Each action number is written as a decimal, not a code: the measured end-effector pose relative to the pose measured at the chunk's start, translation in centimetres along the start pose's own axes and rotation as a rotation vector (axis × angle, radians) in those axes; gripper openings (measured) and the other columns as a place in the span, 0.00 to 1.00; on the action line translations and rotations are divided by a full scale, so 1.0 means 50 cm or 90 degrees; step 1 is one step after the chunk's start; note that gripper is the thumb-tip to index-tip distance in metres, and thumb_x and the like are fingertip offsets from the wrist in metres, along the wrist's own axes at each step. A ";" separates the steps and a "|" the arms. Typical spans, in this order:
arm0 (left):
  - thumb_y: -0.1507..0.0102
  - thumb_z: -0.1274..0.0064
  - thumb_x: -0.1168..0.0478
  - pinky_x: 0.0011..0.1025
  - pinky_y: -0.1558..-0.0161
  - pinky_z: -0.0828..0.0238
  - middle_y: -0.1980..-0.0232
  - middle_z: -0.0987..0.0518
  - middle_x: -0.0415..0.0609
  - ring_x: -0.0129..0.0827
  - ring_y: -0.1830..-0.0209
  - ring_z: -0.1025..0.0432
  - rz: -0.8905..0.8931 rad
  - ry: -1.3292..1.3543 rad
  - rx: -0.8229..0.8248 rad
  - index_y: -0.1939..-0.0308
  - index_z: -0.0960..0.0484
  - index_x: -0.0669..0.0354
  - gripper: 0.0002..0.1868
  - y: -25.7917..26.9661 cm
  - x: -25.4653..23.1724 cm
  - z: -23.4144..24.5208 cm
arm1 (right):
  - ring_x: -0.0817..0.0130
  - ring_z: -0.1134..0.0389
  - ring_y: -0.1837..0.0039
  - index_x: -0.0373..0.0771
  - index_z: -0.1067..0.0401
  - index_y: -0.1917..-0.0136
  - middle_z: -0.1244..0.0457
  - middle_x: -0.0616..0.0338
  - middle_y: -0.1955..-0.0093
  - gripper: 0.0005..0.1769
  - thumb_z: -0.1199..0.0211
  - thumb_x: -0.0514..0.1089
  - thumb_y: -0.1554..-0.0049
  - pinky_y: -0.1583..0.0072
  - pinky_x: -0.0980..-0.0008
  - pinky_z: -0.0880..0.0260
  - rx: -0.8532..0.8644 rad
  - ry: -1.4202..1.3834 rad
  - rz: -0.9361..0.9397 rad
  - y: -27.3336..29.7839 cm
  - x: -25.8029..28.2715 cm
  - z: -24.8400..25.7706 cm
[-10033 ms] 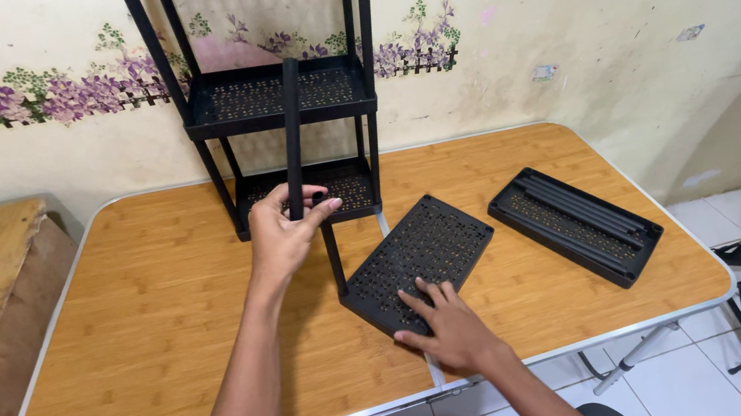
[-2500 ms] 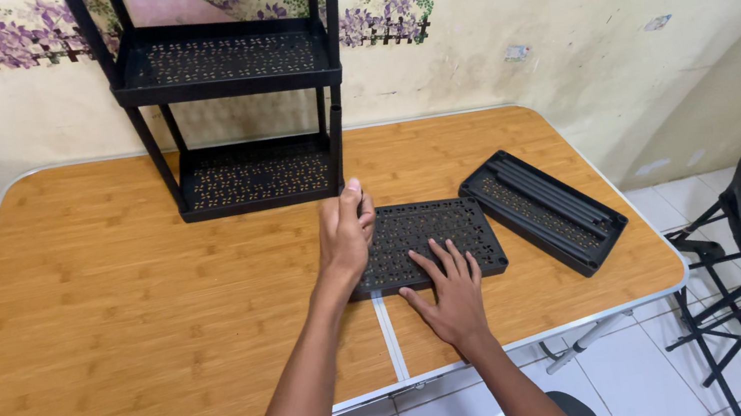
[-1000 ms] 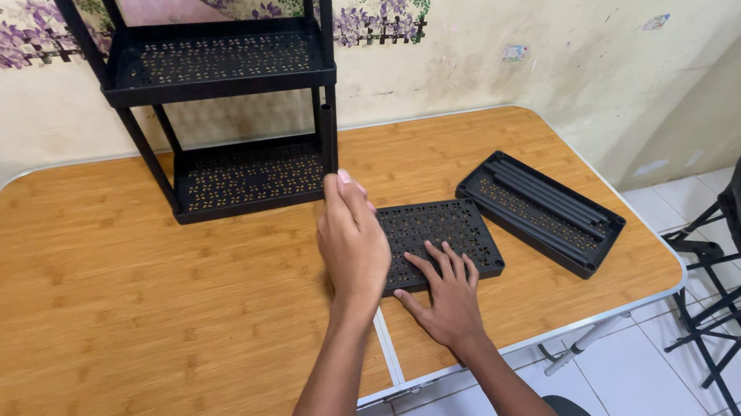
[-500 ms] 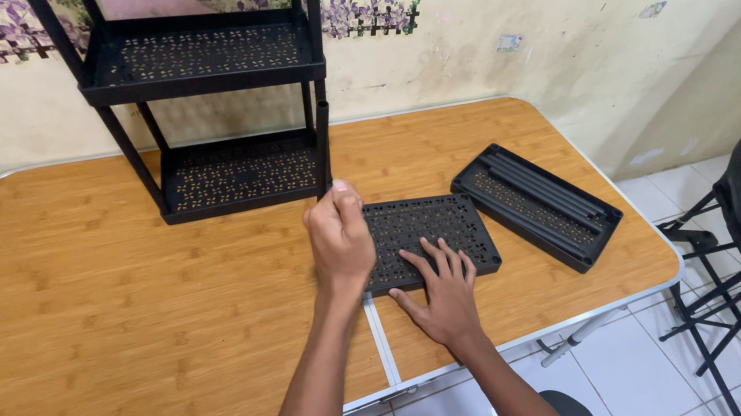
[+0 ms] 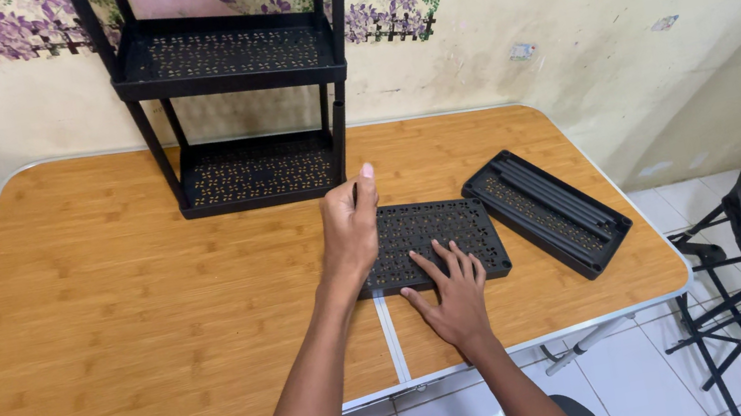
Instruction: The person assembles a black metal storage shelf by inserting vertical support poles into a perforated shelf panel and then placing the assembled unit onto a larger shelf frame. The person handles the shelf panel and support poles by hand.
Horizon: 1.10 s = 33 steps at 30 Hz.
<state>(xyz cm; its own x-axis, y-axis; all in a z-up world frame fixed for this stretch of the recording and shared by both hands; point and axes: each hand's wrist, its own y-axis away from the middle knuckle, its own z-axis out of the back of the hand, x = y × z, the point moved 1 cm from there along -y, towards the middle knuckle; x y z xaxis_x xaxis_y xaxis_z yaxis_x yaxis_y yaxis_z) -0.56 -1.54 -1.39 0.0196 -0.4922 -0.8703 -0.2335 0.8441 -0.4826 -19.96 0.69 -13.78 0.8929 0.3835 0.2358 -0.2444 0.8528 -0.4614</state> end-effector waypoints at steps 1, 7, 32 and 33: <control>0.25 0.65 0.45 0.29 0.77 0.52 0.80 0.44 0.36 0.22 0.79 0.50 0.022 0.000 -0.011 0.78 0.40 0.59 0.31 0.002 -0.002 -0.002 | 0.49 0.55 0.20 0.57 0.30 0.30 0.47 0.50 0.23 0.35 0.37 0.69 0.46 0.23 0.45 0.66 0.004 0.002 -0.001 0.000 0.001 0.000; 0.26 0.70 0.46 0.30 0.61 0.43 0.66 0.35 0.41 0.25 0.64 0.41 0.061 -0.022 -0.059 0.63 0.29 0.56 0.22 0.007 -0.034 -0.006 | 0.50 0.54 0.20 0.57 0.30 0.30 0.46 0.51 0.23 0.35 0.37 0.69 0.47 0.23 0.46 0.65 0.004 0.016 -0.006 -0.003 0.007 0.005; 0.27 0.70 0.51 0.26 0.82 0.52 0.85 0.44 0.36 0.22 0.87 0.51 0.145 0.219 0.138 0.82 0.42 0.53 0.27 -0.016 0.001 0.037 | 0.52 0.57 0.19 0.59 0.34 0.28 0.48 0.52 0.22 0.37 0.38 0.71 0.47 0.23 0.45 0.67 0.020 -0.005 -0.011 0.000 -0.001 -0.007; 0.27 0.69 0.51 0.27 0.81 0.51 0.85 0.43 0.37 0.23 0.86 0.50 0.141 0.204 0.126 0.81 0.41 0.53 0.27 -0.013 -0.005 0.032 | 0.52 0.57 0.19 0.59 0.34 0.28 0.48 0.52 0.22 0.37 0.38 0.71 0.47 0.23 0.45 0.67 0.023 -0.004 -0.013 0.000 -0.001 -0.007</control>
<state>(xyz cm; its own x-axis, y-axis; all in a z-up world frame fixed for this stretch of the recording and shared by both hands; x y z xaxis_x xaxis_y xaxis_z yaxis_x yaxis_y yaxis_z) 1.17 -1.63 -1.00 -0.3200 -0.3101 -0.8953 -0.0071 0.9457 -0.3250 -19.85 0.56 -14.10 0.8952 0.3684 0.2508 -0.2398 0.8725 -0.4257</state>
